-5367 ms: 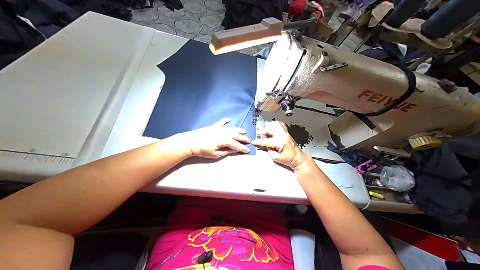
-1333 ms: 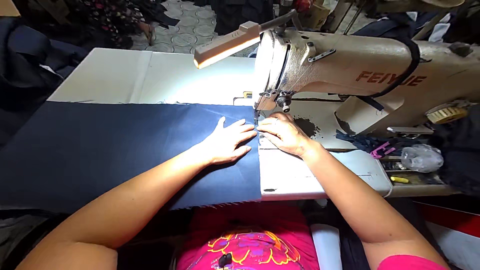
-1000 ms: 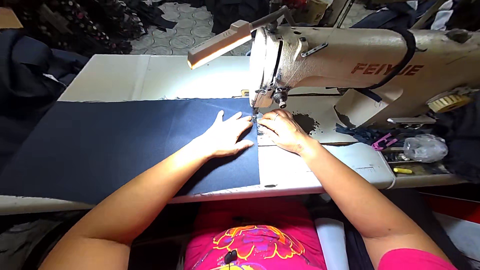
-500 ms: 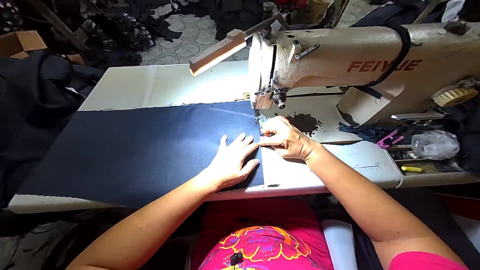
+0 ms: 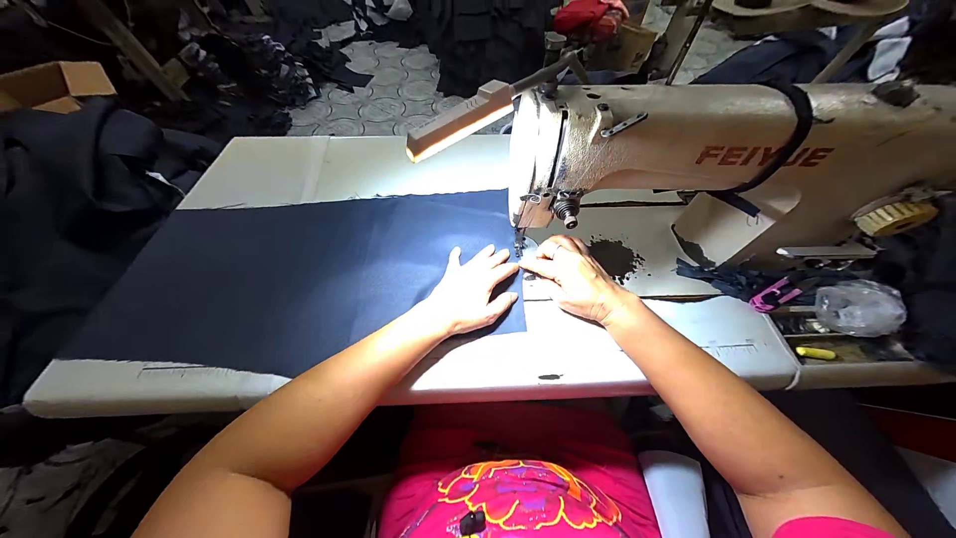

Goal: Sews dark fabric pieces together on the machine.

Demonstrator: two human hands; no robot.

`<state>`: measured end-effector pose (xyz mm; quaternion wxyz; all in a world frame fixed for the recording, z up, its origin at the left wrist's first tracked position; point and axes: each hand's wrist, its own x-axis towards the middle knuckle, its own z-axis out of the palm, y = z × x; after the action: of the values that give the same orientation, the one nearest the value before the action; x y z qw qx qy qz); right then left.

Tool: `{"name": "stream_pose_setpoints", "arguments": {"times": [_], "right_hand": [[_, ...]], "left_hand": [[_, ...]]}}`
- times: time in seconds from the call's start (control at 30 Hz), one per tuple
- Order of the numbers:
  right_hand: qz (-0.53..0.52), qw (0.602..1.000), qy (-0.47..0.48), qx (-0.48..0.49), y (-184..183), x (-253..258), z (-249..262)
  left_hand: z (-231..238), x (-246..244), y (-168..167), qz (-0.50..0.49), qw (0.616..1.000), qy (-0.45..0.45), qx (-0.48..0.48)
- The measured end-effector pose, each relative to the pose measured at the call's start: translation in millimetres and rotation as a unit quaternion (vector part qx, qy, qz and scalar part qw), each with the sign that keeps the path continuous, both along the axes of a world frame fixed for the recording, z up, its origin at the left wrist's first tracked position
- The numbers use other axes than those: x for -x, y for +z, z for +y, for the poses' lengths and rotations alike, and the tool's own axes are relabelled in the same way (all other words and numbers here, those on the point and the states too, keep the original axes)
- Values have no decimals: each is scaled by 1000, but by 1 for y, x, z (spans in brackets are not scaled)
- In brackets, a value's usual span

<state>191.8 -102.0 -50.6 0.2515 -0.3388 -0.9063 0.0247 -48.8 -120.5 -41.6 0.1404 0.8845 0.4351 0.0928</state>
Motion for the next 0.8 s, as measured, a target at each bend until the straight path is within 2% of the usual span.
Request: {"name": "stream_pose_setpoints", "arguments": {"times": [0.1,0.23,0.33,0.47,0.57,0.63,0.8], "right_hand": [[-34,998,-45,21,7,3,-7],[-28,997,-63,27,6,4,-8],[-19,998,-63,18,-2,3,-4],[2,998,-57,2,-12,0,0],[8,998,-52,13,-15,-3,1],[6,999,-42,10,-19,-6,3],[17,999,-31,2,-18,-8,4]], "left_hand": [[14,-2,1,-9,1000,-2,-15],[29,-3,5,-2,999,0,-43],[43,0,1,-11,999,-14,-42],[51,0,11,-36,999,-31,4],[54,-8,18,-52,999,-8,15],[55,-14,11,-66,998,17,10],[56,-20,7,-18,1000,23,9]]}}
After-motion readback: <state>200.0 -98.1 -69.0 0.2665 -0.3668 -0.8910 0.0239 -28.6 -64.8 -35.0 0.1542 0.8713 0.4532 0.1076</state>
